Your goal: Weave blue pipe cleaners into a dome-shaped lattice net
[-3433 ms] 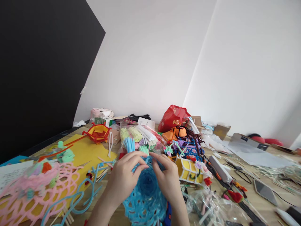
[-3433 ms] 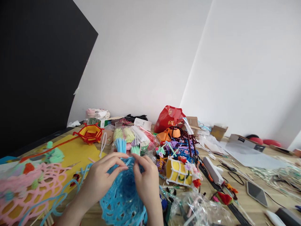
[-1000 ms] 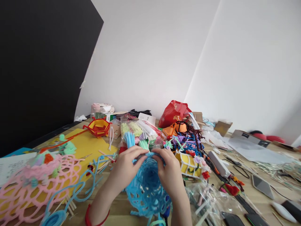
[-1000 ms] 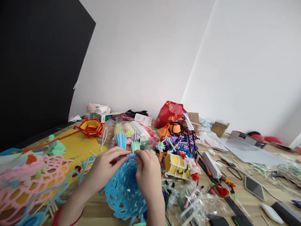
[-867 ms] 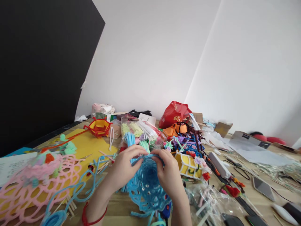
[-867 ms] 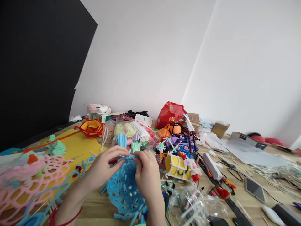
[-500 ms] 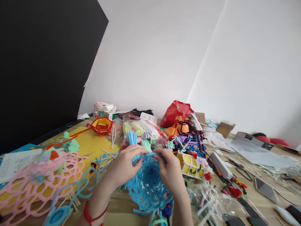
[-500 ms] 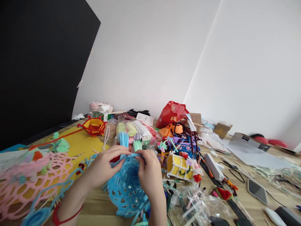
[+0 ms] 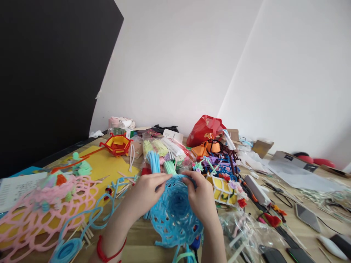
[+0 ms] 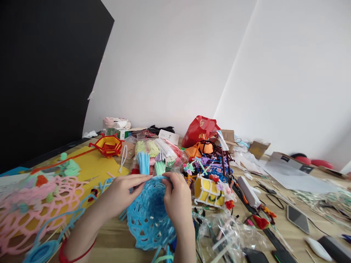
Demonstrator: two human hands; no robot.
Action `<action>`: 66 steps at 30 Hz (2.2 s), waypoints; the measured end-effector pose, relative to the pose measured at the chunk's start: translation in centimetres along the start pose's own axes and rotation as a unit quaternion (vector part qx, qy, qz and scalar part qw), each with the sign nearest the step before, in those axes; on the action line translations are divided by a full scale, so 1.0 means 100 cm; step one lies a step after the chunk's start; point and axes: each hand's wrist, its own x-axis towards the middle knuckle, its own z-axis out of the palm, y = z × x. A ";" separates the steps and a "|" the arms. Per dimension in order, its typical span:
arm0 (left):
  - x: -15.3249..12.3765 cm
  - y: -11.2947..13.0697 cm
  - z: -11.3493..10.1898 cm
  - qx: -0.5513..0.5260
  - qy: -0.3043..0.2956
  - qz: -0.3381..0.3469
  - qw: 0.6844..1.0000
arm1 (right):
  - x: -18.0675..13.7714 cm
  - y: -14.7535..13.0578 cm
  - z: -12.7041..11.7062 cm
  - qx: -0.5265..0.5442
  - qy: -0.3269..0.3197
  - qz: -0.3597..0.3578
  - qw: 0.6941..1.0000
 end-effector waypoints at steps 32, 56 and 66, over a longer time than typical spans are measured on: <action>0.001 0.008 -0.007 -0.029 -0.084 -0.023 0.996 | 0.000 0.000 0.000 -0.038 -0.014 -0.012 0.999; 0.000 0.009 -0.008 0.004 -0.069 -0.019 0.997 | 0.000 0.003 -0.005 -0.070 -0.022 -0.011 0.997; 0.000 0.000 -0.009 -0.015 -0.029 -0.007 0.999 | -0.001 0.000 -0.003 -0.011 -0.037 -0.005 0.999</action>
